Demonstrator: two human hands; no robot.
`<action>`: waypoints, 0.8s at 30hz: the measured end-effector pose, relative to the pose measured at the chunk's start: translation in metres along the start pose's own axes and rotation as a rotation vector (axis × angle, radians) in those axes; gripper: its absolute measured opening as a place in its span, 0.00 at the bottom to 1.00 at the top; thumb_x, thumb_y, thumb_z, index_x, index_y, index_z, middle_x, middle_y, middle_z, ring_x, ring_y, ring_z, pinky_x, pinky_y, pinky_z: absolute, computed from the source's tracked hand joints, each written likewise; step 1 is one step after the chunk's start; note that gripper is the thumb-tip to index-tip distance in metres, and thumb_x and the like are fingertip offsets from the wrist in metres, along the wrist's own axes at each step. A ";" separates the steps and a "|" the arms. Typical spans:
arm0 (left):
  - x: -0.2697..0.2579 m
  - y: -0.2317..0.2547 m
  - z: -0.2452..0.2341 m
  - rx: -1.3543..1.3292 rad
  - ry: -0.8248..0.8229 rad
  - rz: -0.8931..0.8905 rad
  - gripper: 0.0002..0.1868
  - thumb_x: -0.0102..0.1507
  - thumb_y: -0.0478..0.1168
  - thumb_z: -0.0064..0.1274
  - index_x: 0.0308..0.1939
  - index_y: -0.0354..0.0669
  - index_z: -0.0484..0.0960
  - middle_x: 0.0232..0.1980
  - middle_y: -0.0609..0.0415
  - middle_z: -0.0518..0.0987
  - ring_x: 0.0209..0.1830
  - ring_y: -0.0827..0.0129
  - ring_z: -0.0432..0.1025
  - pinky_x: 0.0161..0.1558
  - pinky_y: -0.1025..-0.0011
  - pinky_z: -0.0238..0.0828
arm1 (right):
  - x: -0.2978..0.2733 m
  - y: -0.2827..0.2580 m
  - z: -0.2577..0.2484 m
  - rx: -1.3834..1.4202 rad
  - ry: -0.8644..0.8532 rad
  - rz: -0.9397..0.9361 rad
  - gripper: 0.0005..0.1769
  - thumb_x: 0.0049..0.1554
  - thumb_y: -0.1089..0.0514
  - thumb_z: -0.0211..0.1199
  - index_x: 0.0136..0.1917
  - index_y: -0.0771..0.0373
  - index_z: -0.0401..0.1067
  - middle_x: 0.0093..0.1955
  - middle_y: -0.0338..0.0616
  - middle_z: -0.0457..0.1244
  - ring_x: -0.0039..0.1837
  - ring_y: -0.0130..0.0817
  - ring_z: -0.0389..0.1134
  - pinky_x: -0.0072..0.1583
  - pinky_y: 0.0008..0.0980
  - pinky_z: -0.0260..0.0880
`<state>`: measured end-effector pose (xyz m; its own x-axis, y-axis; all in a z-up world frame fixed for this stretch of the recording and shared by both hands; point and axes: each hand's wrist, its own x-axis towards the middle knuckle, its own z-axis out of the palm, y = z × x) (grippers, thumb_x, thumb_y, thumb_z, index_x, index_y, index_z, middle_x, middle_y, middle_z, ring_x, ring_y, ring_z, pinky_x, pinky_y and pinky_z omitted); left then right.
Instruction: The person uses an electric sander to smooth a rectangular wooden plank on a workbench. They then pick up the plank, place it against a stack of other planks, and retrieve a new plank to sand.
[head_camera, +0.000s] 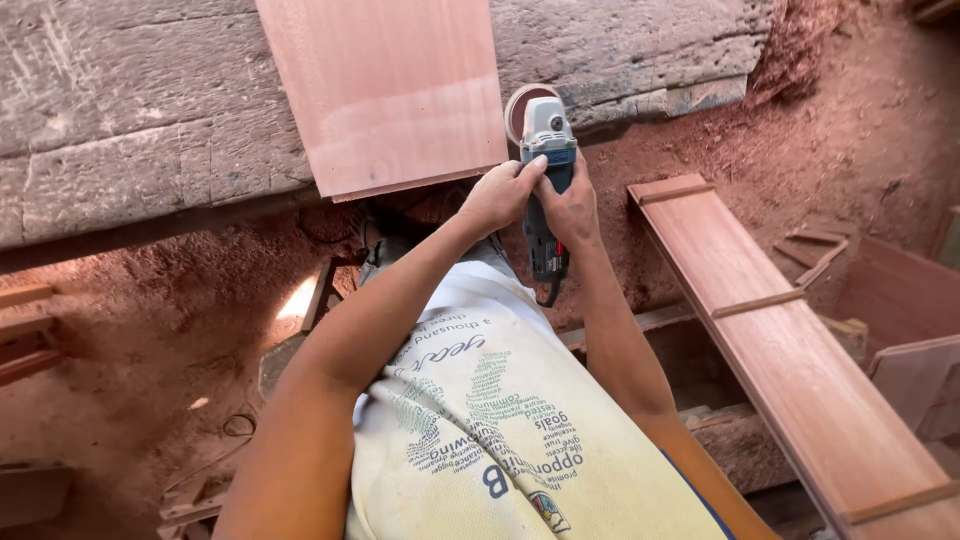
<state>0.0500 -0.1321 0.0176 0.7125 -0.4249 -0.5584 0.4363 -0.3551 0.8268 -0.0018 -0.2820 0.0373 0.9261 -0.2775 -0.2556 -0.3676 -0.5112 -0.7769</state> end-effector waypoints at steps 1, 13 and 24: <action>0.001 -0.005 -0.004 -0.009 0.013 0.002 0.37 0.67 0.64 0.41 0.41 0.28 0.82 0.36 0.39 0.82 0.40 0.51 0.79 0.46 0.57 0.72 | 0.003 -0.005 0.004 -0.005 -0.010 -0.011 0.38 0.59 0.44 0.68 0.75 0.61 0.61 0.63 0.58 0.69 0.64 0.50 0.72 0.62 0.43 0.72; -0.041 -0.031 -0.066 -0.365 0.156 -0.101 0.35 0.66 0.62 0.44 0.43 0.26 0.83 0.32 0.44 0.83 0.29 0.63 0.78 0.33 0.65 0.74 | 0.013 -0.054 0.063 -0.109 -0.305 -0.029 0.38 0.56 0.44 0.67 0.74 0.61 0.61 0.60 0.53 0.69 0.60 0.44 0.72 0.60 0.40 0.72; -0.089 -0.068 -0.120 -0.681 0.242 -0.143 0.32 0.66 0.61 0.44 0.47 0.32 0.81 0.34 0.50 0.80 0.28 0.68 0.75 0.27 0.69 0.71 | 0.008 -0.096 0.130 -0.138 -0.503 -0.191 0.40 0.58 0.43 0.68 0.76 0.62 0.59 0.62 0.53 0.68 0.63 0.43 0.72 0.62 0.39 0.72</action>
<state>0.0227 0.0299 0.0191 0.6899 -0.1892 -0.6988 0.7227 0.2363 0.6495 0.0517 -0.1297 0.0347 0.8913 0.2361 -0.3870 -0.1651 -0.6259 -0.7622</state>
